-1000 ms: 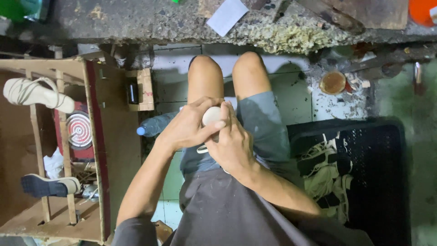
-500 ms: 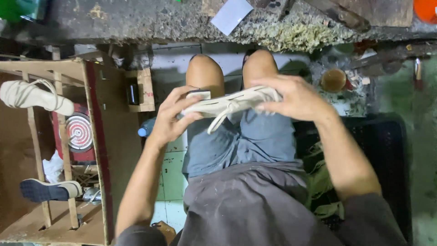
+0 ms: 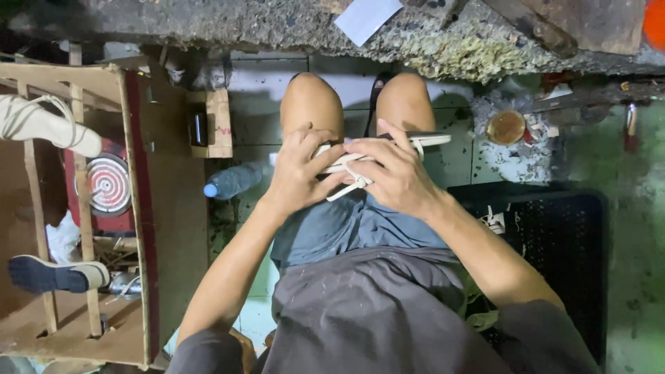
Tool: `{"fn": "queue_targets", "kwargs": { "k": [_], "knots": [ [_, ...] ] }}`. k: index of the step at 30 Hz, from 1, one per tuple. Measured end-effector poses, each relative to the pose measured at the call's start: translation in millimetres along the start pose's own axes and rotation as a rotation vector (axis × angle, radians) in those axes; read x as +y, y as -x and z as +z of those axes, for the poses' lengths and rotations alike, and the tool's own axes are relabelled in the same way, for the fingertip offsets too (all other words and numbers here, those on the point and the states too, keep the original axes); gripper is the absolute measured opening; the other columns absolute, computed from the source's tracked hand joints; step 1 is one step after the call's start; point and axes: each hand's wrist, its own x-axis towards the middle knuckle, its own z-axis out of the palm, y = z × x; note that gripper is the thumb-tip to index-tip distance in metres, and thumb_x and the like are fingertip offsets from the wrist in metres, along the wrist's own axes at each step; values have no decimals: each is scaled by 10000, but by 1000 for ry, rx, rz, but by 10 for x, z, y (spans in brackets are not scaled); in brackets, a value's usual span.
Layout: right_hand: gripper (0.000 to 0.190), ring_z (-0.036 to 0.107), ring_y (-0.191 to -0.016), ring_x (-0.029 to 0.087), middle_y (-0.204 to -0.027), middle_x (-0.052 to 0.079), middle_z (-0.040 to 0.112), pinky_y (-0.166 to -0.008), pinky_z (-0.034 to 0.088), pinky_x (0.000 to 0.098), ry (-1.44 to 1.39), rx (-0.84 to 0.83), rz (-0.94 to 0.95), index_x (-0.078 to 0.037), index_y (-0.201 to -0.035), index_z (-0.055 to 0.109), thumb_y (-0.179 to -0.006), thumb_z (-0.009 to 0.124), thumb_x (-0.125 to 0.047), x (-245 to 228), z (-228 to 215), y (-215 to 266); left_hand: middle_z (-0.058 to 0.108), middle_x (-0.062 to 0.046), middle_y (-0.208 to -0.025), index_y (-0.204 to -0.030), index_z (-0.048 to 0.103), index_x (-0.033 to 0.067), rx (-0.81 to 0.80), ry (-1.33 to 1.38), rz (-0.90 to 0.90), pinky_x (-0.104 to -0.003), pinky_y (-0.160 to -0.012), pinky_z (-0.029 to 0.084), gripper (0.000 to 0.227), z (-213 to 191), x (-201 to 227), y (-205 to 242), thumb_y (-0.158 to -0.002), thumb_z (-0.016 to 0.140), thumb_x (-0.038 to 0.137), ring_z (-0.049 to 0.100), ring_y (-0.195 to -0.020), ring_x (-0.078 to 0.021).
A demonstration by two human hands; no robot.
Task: Assembling sandals by manually attaching and adjusting straps to the soles.
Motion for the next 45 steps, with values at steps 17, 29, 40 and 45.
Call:
{"fn": "queue_targets", "kwargs": {
  "k": [17,29,40,45],
  "knots": [
    [378,704,-1032,294,-1095,109,742,-974,447,453,5,-237,206,-82,-1162,706,-853,764,-292,13,-143,-172,639,-107,-1157,-1159,707,91,-96,113,-25,-446,-855,470,265,-205,156,-98,-971,637,264,557,-948,-346],
    [286,714,-944,314,-1033,96,746,-808,507,436,-50,-292,242,-104,-1129,716,-877,689,-236,75,-238,-290,646,-109,-1153,-1114,745,93,-22,184,-106,-432,-898,469,251,-210,208,-112,-910,661,213,580,-988,-345],
    [495,609,-805,233,-984,40,652,-714,468,375,335,-217,34,-135,-1133,687,-818,727,-515,316,-51,8,636,58,-693,-678,714,175,503,-425,-413,-238,-656,500,307,331,215,-146,-966,607,185,610,-674,-155],
    [510,615,-780,189,-962,-2,661,-667,465,328,353,-162,29,-163,-1104,696,-1009,464,-608,277,-141,-11,758,-45,-854,-840,749,109,291,203,-454,-362,-722,517,322,-104,326,-291,-1059,513,135,671,-740,-315]
  ]
}}
